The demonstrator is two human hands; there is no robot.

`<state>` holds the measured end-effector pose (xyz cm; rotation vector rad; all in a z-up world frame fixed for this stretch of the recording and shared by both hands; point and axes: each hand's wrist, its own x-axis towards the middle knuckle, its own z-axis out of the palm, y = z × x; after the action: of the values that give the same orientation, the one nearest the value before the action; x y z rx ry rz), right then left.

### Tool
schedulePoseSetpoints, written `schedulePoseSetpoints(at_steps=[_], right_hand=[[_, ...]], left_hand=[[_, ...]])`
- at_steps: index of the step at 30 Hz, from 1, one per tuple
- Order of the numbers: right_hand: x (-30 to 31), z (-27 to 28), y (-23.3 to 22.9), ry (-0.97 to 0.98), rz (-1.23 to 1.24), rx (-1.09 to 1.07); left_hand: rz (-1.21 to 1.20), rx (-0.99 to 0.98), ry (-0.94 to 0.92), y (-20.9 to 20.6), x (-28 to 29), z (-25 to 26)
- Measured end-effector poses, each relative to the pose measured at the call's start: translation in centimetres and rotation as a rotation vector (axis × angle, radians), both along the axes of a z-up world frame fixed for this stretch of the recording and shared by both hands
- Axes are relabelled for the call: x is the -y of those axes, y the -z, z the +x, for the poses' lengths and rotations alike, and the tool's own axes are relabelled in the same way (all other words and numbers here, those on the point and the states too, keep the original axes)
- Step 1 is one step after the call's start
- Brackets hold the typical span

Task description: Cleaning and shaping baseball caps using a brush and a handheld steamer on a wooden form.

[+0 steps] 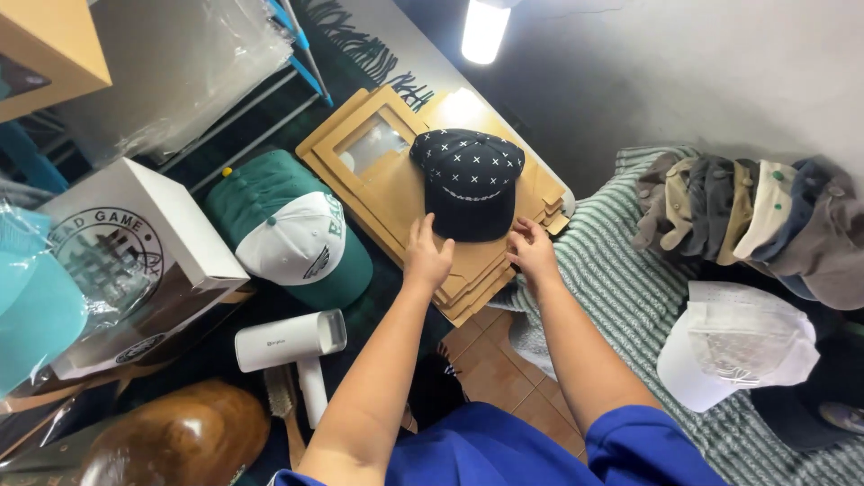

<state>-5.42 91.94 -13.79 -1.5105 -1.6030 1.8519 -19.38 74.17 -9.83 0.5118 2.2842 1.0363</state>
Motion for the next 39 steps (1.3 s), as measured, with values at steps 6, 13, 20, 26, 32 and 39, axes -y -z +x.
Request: schedulePoseSetpoints(at_steps=[6, 13, 20, 26, 32, 39], right_hand=[[-2.8, -1.7, 5.9, 0.106, -0.049, -0.012], [-2.9, -1.9, 1.5, 0.082, 0.021, -0.017], [2.1, -0.6, -9.2, 0.178, -0.495, -0.568], [8.8, -3.0, -10.2, -0.021, -0.730, -0.683], [18.8, -6.4, -9.5, -0.460, -0.866, -0.664], [29.5, -8.6, -8.8, -0.891, -0.972, -0.661]], left_hand=[[-0.103, 0.128, -0.071, 0.5, -2.6, -1.9], [-0.005, 0.194, -0.195, -0.2, -2.7, -3.5], [0.532, 0.504, -0.305, -9.1, 6.0, -1.3], [0.719, 0.449, -0.466, -13.0, 16.6, 2.0], [0.675, 0.255, -0.665, -13.5, 27.5, 3.2], [0.694, 0.010, -0.782, -17.8, 39.6, 5.5]])
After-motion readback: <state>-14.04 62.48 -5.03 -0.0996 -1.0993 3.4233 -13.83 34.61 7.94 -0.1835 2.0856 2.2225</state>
